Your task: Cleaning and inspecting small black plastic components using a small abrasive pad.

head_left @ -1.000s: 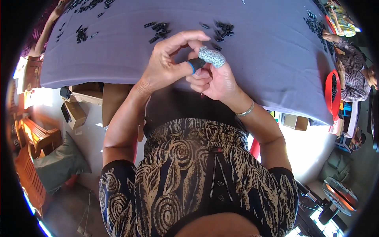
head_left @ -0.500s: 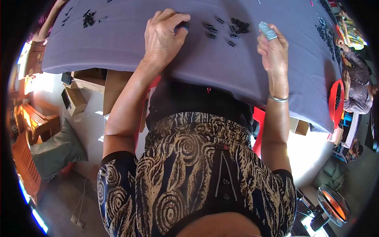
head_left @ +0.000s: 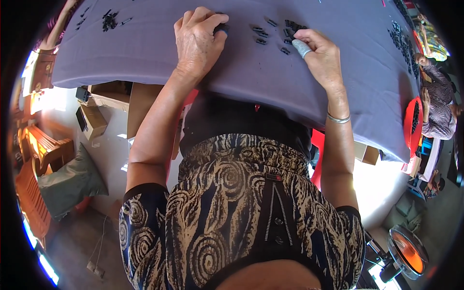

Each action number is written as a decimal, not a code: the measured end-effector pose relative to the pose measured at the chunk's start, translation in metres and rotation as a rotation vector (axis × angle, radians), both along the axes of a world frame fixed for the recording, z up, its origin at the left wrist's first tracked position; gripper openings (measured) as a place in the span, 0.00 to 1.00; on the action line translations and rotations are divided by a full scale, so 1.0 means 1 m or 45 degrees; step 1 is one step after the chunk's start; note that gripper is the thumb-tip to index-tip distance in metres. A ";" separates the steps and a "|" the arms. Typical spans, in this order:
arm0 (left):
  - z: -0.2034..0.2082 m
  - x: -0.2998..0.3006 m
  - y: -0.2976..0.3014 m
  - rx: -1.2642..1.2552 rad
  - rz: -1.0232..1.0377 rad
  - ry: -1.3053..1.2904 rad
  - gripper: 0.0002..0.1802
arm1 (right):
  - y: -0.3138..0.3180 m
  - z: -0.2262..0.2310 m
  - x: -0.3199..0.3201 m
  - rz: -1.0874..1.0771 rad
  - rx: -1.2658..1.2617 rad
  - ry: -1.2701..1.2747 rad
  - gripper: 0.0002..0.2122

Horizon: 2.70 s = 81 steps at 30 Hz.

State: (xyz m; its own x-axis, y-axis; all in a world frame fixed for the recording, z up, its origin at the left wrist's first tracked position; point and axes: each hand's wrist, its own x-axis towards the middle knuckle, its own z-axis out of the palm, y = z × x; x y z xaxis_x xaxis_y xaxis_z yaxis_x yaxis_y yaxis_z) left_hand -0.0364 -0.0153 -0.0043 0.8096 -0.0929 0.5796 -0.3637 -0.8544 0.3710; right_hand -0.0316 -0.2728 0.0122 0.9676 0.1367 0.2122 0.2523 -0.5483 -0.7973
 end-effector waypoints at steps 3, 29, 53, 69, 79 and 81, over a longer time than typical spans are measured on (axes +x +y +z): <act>0.007 -0.002 -0.005 -0.050 -0.064 -0.055 0.15 | 0.005 0.004 -0.002 0.092 -0.310 -0.179 0.08; 0.007 -0.032 -0.044 -2.151 -0.701 1.066 0.10 | 0.045 0.020 -0.024 0.312 0.227 -0.335 0.09; -0.007 -0.026 -0.047 -1.558 -0.713 0.686 0.12 | -0.058 -0.022 0.155 -0.390 -0.654 -0.049 0.13; -0.008 -0.021 -0.047 -1.509 -0.632 0.550 0.12 | 0.039 0.026 0.011 0.454 0.231 0.097 0.04; -0.008 -0.023 -0.041 -1.460 -0.588 0.626 0.16 | 0.051 0.021 0.010 0.517 0.053 -0.312 0.05; -0.008 -0.022 -0.041 -1.482 -0.568 0.634 0.16 | 0.053 0.021 0.007 0.463 0.058 -0.355 0.05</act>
